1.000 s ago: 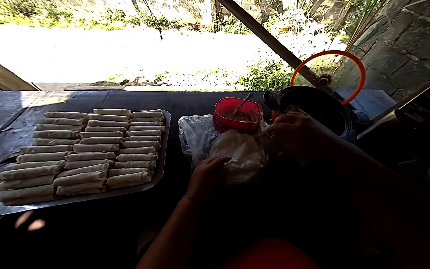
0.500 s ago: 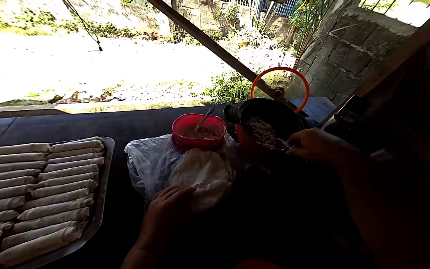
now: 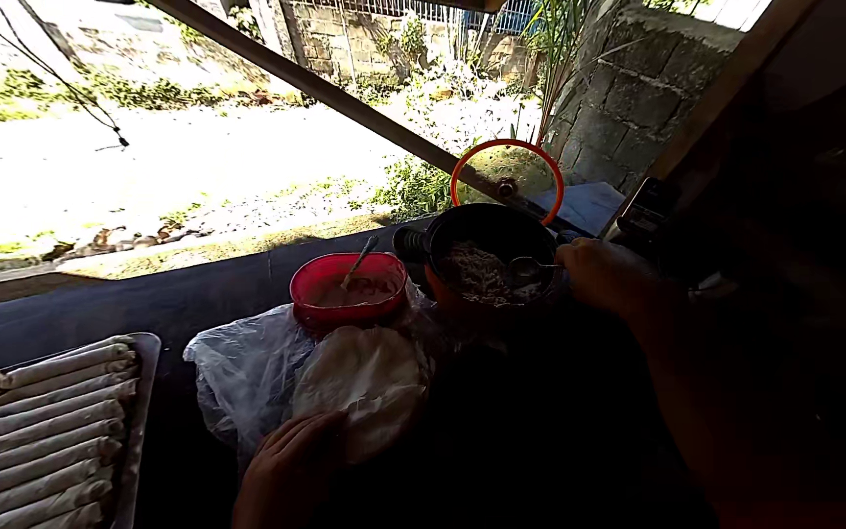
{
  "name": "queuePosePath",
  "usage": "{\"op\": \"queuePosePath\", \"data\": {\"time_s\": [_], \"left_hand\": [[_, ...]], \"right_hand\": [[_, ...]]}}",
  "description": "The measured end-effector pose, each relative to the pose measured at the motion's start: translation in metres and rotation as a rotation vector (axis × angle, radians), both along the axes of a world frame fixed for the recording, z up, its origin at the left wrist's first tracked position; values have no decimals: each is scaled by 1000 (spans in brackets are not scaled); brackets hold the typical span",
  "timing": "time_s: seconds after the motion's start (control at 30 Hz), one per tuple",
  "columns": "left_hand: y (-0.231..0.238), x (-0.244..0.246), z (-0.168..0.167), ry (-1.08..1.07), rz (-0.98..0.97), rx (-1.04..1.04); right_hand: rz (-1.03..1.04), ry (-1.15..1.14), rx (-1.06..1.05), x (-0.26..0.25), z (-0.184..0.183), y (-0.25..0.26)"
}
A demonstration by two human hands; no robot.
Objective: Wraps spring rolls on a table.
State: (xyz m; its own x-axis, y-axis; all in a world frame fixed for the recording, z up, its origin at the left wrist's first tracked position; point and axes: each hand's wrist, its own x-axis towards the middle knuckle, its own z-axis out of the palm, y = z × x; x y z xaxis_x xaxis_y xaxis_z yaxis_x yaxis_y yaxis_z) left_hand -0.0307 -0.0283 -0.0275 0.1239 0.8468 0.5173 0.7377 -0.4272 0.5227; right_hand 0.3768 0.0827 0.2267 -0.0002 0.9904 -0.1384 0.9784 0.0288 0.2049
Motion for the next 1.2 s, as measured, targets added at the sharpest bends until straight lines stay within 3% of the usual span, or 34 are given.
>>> {"op": "queuePosePath", "data": {"time_s": [0.13, 0.27, 0.7, 1.2], "left_hand": [[-2, -1, 1, -1, 0, -8], [-2, -1, 2, 2, -1, -6], [-3, 1, 3, -10, 20, -5], [-2, 1, 1, -22, 30, 4]], "right_hand": [[65, 81, 74, -16, -8, -2], [87, 69, -28, -23, -22, 2], [265, -12, -133, -32, -7, -24], [423, 283, -42, -2, -22, -2]]}}
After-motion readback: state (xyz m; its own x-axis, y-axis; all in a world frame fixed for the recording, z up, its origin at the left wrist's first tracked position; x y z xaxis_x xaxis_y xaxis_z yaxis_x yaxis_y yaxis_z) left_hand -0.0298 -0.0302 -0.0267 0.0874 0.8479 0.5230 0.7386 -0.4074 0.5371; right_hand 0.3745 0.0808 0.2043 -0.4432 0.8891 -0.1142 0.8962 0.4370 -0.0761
